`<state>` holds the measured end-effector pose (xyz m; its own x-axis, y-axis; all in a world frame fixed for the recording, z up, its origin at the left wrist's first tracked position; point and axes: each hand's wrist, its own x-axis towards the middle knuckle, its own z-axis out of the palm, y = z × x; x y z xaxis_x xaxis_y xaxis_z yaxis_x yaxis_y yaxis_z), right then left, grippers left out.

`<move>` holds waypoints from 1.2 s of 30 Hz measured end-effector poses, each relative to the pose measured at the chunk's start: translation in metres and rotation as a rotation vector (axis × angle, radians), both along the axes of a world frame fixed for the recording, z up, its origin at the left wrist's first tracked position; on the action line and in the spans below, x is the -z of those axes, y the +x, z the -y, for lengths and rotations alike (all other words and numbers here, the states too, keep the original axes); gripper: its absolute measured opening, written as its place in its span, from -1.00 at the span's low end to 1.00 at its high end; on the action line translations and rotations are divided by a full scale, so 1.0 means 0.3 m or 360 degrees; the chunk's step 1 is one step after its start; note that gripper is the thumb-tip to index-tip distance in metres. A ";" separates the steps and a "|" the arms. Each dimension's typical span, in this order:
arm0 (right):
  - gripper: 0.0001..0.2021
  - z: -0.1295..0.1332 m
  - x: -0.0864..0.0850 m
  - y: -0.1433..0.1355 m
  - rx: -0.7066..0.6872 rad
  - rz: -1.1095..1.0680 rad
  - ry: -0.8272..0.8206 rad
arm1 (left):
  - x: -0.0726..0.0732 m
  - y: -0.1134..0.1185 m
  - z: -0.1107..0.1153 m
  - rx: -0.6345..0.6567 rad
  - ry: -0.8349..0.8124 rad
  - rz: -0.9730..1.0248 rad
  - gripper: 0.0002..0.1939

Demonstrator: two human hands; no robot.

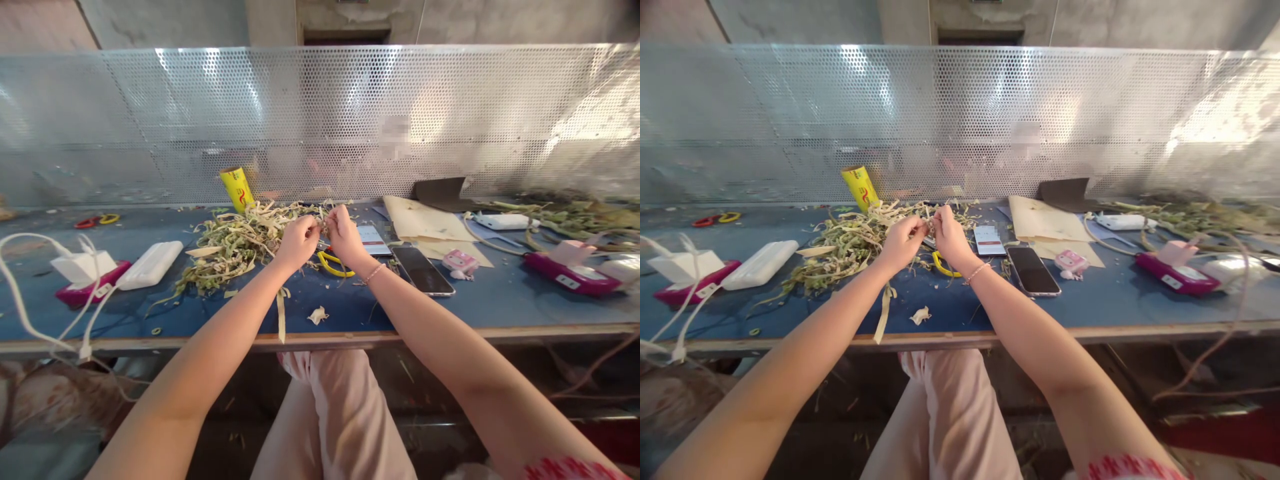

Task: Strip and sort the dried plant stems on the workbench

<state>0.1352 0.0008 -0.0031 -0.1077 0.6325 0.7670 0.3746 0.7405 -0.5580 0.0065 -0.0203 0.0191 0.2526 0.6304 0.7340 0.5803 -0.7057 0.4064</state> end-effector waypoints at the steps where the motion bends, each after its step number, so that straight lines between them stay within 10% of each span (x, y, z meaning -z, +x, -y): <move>1: -0.93 0.001 0.001 -0.002 0.0004 -0.0035 -0.0005 | 0.001 0.002 -0.002 0.0029 -0.0029 0.0058 -0.81; 36: -0.89 0.001 -0.012 0.007 -0.0574 -0.0044 -0.0244 | 0.002 -0.006 -0.031 0.0657 -0.1106 0.1242 -0.82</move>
<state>0.1373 0.0004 0.0005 -0.3243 0.6653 0.6724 0.0888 0.7291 -0.6786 0.0048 -0.0110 0.0186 0.1613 0.9389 0.3041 -0.2310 -0.2636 0.9366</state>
